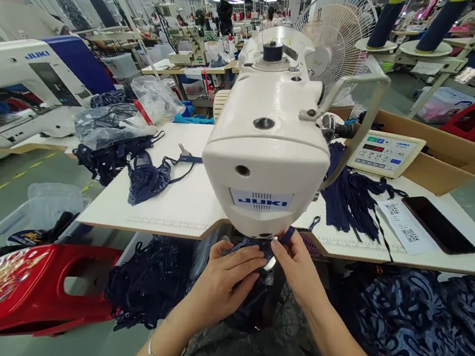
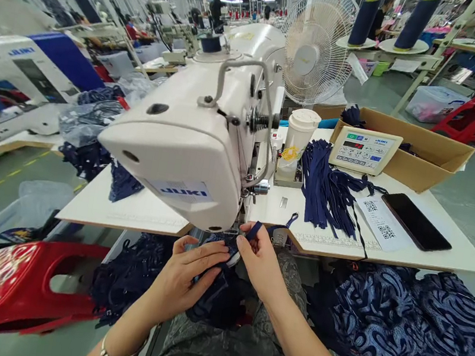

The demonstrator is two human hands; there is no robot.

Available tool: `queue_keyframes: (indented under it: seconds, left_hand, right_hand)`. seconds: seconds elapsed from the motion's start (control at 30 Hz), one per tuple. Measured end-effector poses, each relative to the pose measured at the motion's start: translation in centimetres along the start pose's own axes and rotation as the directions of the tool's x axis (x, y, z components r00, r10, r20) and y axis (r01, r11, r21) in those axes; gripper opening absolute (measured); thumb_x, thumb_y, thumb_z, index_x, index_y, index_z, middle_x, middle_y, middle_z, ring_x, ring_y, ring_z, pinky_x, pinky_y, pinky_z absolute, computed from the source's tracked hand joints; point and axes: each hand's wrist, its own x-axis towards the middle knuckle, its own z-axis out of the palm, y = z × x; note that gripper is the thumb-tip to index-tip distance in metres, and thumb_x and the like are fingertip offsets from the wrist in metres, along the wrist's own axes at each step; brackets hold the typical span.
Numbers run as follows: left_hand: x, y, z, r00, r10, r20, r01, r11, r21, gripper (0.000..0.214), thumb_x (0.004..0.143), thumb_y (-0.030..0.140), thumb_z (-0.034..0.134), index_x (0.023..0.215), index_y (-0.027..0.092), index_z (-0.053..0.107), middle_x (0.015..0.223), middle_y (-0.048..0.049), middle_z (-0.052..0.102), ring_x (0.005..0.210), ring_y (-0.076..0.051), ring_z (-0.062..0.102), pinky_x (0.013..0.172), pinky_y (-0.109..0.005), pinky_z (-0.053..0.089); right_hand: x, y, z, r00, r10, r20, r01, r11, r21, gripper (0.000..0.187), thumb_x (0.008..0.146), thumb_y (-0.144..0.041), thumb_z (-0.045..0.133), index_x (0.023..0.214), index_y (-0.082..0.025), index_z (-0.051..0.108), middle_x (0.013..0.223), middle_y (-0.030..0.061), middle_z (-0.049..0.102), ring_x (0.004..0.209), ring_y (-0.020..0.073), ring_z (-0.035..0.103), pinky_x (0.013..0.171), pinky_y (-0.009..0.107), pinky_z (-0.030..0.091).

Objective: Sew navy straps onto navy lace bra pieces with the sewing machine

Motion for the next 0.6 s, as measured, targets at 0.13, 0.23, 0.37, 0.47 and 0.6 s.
queue_keyframes:
  seconds: [0.13, 0.23, 0.37, 0.47, 0.6]
  left_hand:
    - [0.2, 0.1, -0.2, 0.998, 0.056, -0.003, -0.056, 0.998, 0.027, 0.027, 0.098, 0.017, 0.047, 0.122, 0.023, 0.058, 0.122, -0.0044, 0.068, 0.116, -0.018, 0.061, 0.101, -0.036, 0.027]
    - [0.3, 0.1, -0.2, 0.996, 0.093, -0.002, -0.093, 0.994, 0.065, 0.027, 0.099, 0.017, 0.047, 0.122, 0.022, 0.059, 0.121, -0.005, 0.069, 0.116, -0.019, 0.061, 0.101, -0.036, 0.027]
    - [0.3, 0.1, -0.3, 0.991, 0.131, 0.019, -0.132, 0.983, 0.127, 0.027, 0.098, 0.016, 0.048, 0.123, 0.021, 0.059, 0.122, -0.0047, 0.068, 0.118, -0.019, 0.06, 0.102, -0.036, 0.026]
    - [0.5, 0.3, -0.6, 0.987, 0.154, 0.052, -0.161, 0.972, 0.172, 0.027, 0.099, 0.016, 0.046, 0.122, 0.021, 0.059, 0.123, -0.0038, 0.068, 0.118, -0.017, 0.06, 0.102, -0.035, 0.026]
    - [0.6, 0.8, -0.6, 0.989, 0.134, 0.055, -0.144, 0.956, 0.256, 0.027, 0.099, 0.019, 0.046, 0.122, 0.021, 0.059, 0.121, -0.0046, 0.068, 0.118, -0.018, 0.059, 0.103, -0.035, 0.028]
  right_hand:
    - [0.0, 0.3, 0.1, 1.0, -0.017, -0.016, 0.017, 1.0, 0.014, 0.027, 0.091, -0.046, 0.056, 0.111, -0.027, 0.055, 0.091, 0.0008, 0.055, 0.099, 0.0205, 0.054, 0.09, 0.034, 0.043]
    - [-0.1, 0.5, 0.2, 0.999, -0.015, -0.036, 0.015, 1.0, 0.018, 0.026, 0.091, -0.045, 0.056, 0.11, -0.028, 0.056, 0.087, -0.0003, 0.054, 0.091, 0.0189, 0.054, 0.088, 0.033, 0.044]
    - [-0.2, 0.7, 0.4, 0.999, -0.006, -0.047, 0.007, 1.0, 0.028, 0.028, 0.091, -0.044, 0.056, 0.114, -0.028, 0.055, 0.087, -0.0006, 0.053, 0.082, 0.0169, 0.052, 0.087, 0.033, 0.044]
    - [0.1, 0.6, 0.0, 0.999, -0.031, -0.037, 0.03, 1.0, -0.006, 0.028, 0.091, -0.044, 0.055, 0.113, -0.027, 0.055, 0.088, 0.0005, 0.055, 0.082, 0.0172, 0.052, 0.088, 0.033, 0.045]
    - [1.6, -0.4, -0.9, 0.995, -0.102, -0.001, 0.102, 0.992, -0.068, 0.027, 0.09, -0.043, 0.057, 0.11, -0.025, 0.057, 0.092, 0.0017, 0.06, 0.085, 0.018, 0.056, 0.09, 0.034, 0.045]
